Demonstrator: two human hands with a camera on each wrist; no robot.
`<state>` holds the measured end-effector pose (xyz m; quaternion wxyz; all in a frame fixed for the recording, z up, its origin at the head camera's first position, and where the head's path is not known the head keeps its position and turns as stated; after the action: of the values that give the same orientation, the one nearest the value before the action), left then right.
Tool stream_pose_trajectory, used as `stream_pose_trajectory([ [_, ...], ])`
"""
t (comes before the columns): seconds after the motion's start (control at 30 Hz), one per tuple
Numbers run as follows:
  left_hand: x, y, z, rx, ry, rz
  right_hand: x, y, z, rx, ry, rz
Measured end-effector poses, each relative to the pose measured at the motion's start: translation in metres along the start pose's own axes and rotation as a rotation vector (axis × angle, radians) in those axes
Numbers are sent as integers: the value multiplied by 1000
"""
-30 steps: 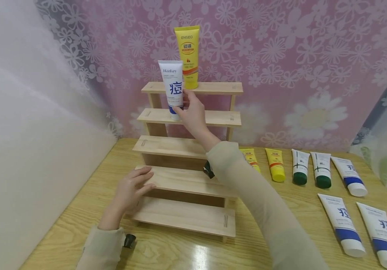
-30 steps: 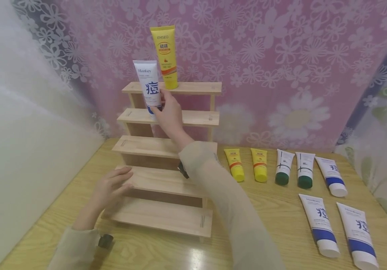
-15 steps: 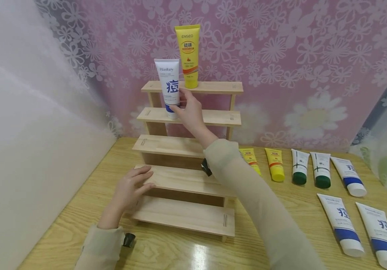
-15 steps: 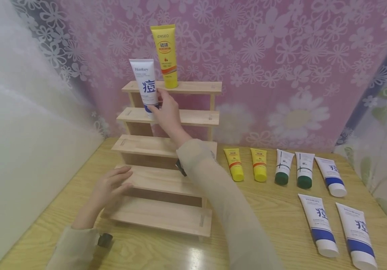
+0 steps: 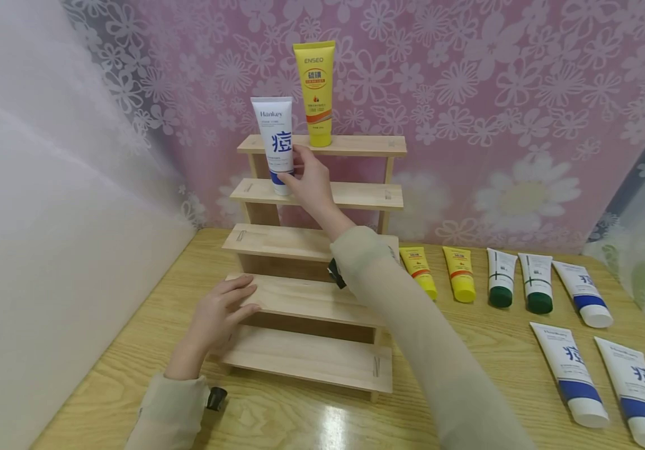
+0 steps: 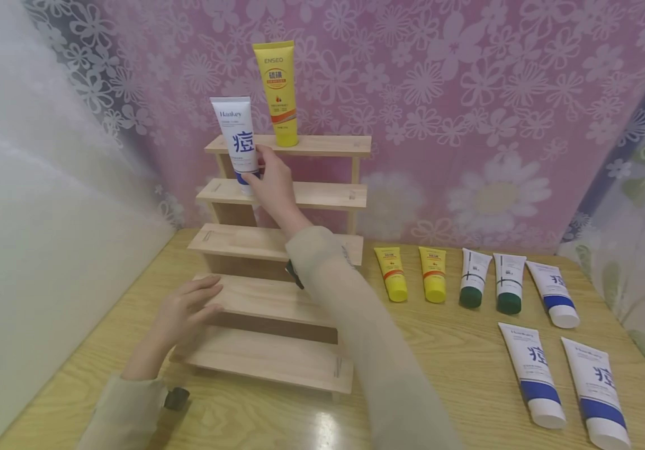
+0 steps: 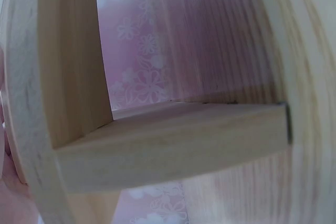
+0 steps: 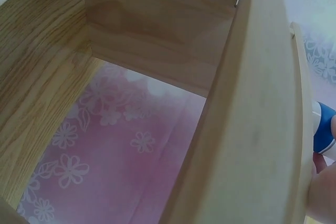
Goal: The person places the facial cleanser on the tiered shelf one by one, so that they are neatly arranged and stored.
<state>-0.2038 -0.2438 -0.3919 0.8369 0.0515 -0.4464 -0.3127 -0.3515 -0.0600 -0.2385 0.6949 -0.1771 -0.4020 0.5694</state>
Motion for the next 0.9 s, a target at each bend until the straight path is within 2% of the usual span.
stream_pose_trajectory([
  [0.27, 0, 2, 1, 0, 1, 1, -1, 2, 2, -17, -26, -5],
  [0.4, 1, 2, 1, -1, 7, 2, 0, 4, 0, -41, -10, 5],
  [0.57, 0, 3, 1, -14, 4, -5, 7, 5, -7, -80, -7, 9],
  [0.73, 2, 3, 1, 0, 2, -12, 18, 2, -16, -85, -58, 12],
  [0.9, 2, 3, 2, -27, 13, -9, 32, -3, -28, -88, -89, 16],
])
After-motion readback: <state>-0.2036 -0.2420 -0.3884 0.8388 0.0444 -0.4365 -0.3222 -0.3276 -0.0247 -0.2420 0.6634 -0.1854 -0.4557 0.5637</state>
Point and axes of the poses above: each hand's wrist, its own z-axis towards the middle knuckle, its own x-axis out of the back of the hand, y = z × x, the point moved 1 cm from there along z, towards the middle knuckle, and after that the axes turned 9 degrees about x, right-handed, at the moved point
